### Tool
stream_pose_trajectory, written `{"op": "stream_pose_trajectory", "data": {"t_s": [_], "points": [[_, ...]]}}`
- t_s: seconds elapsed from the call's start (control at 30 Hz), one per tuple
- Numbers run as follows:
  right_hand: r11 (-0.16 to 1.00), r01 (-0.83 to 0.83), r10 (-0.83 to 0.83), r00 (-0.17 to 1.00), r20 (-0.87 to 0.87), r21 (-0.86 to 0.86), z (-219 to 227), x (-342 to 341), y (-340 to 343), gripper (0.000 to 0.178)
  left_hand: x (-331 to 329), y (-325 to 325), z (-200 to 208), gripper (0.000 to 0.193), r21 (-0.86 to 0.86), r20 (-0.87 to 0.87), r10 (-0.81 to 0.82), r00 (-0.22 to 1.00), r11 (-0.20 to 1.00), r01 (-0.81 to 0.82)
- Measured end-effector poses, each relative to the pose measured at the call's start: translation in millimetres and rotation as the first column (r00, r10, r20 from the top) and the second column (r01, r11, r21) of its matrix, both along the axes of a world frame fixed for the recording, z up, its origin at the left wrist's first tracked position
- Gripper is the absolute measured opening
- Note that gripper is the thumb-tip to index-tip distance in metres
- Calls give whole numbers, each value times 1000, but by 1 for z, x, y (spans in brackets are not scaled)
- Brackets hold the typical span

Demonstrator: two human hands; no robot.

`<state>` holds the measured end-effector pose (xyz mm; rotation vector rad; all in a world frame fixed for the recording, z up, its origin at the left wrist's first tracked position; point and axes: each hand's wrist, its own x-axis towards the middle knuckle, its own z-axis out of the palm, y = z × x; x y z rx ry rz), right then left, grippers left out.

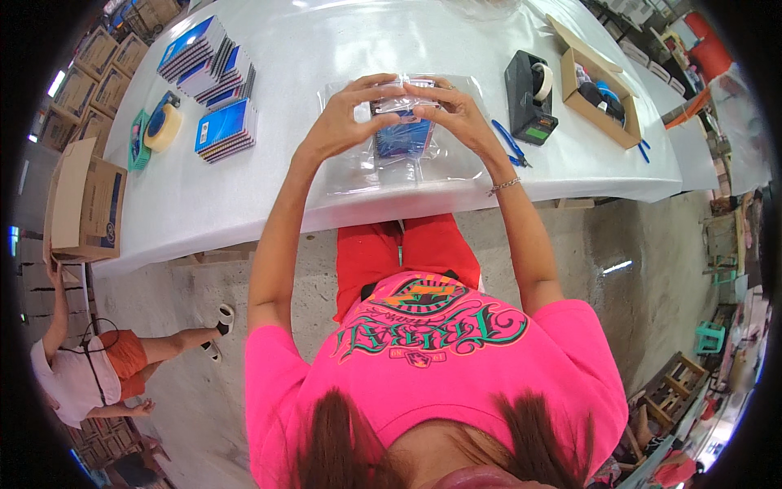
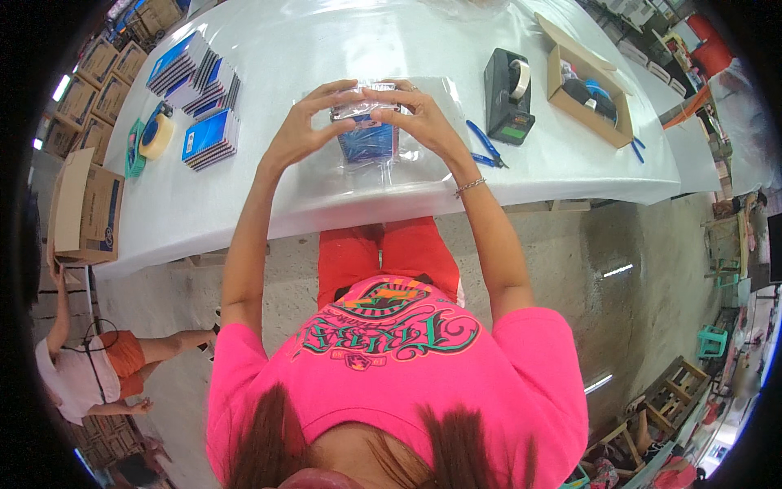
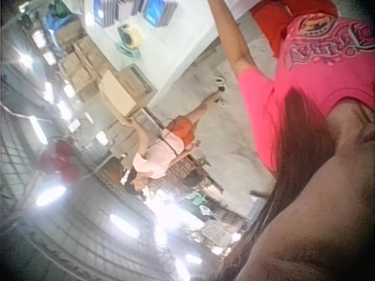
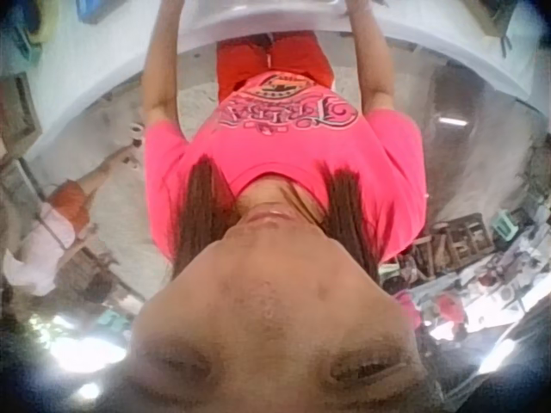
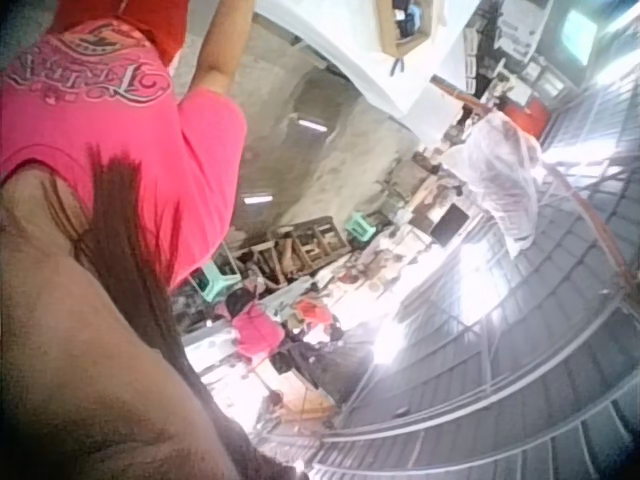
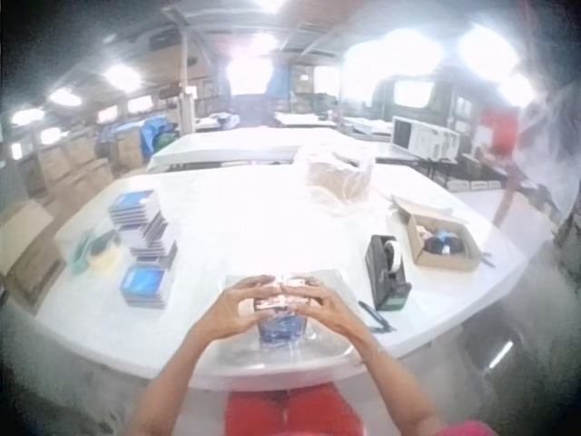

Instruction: The person places spiral-bound notebooks into clear plastic sleeves at a white table. They fold the sleeve edges over the notebooks and use a blue pen to mark or seal the packaging. The person repeats this process for multiple notebooks, stacking the finished items on the table.

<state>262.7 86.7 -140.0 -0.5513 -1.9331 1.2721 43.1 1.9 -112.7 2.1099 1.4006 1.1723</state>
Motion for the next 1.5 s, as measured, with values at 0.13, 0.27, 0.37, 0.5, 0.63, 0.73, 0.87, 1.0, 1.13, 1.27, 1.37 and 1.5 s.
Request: {"op": "stream_pose_trajectory", "data": {"t_s": [0.13,0.27,0.37,0.5,0.63,0.73,0.87,1.0,1.13,1.27,1.37,1.5], "points": [[999,32,-30,998,-51,38,6,-2,-10,38,6,-4,-9,34,204,-95,79,992,977,-58],[968,190,-191,982,-9,165,4,-2,-25,40,15,-1,-26,27,328,-7,108,994,939,-100],[885,251,-313,944,103,392,1,8,-26,44,22,-2,-28,28,296,151,74,986,948,-116],[466,760,-786,590,-182,452,-1,79,24,36,21,-3,-26,24,290,180,69,981,950,-120],[343,863,-923,235,306,370,-23,195,76,42,32,4,-27,19,345,208,2,978,936,-75],[606,773,-654,619,435,-190,-5,199,72,39,27,5,-28,16,366,201,-2,980,928,-74],[616,760,-665,643,381,-208,-5,201,70,32,28,7,-27,12,433,149,-21,989,900,-46],[534,825,-790,565,238,-185,-8,187,61,25,29,2,-19,10,364,157,-33,987,931,-27],[480,841,-846,519,122,-251,-16,181,30,25,30,2,-19,10,430,141,-24,990,902,-39],[510,767,-793,595,134,-389,-39,187,8,23,31,4,-20,11,423,177,-50,983,906,-30],[255,961,-892,191,409,108,-53,192,-10,21,31,3,-24,14,373,231,-48,972,927,-43],[434,880,-848,471,242,-192,-27,139,-46,27,28,3,-26,17,303,334,-32,942,950,-75]]}}
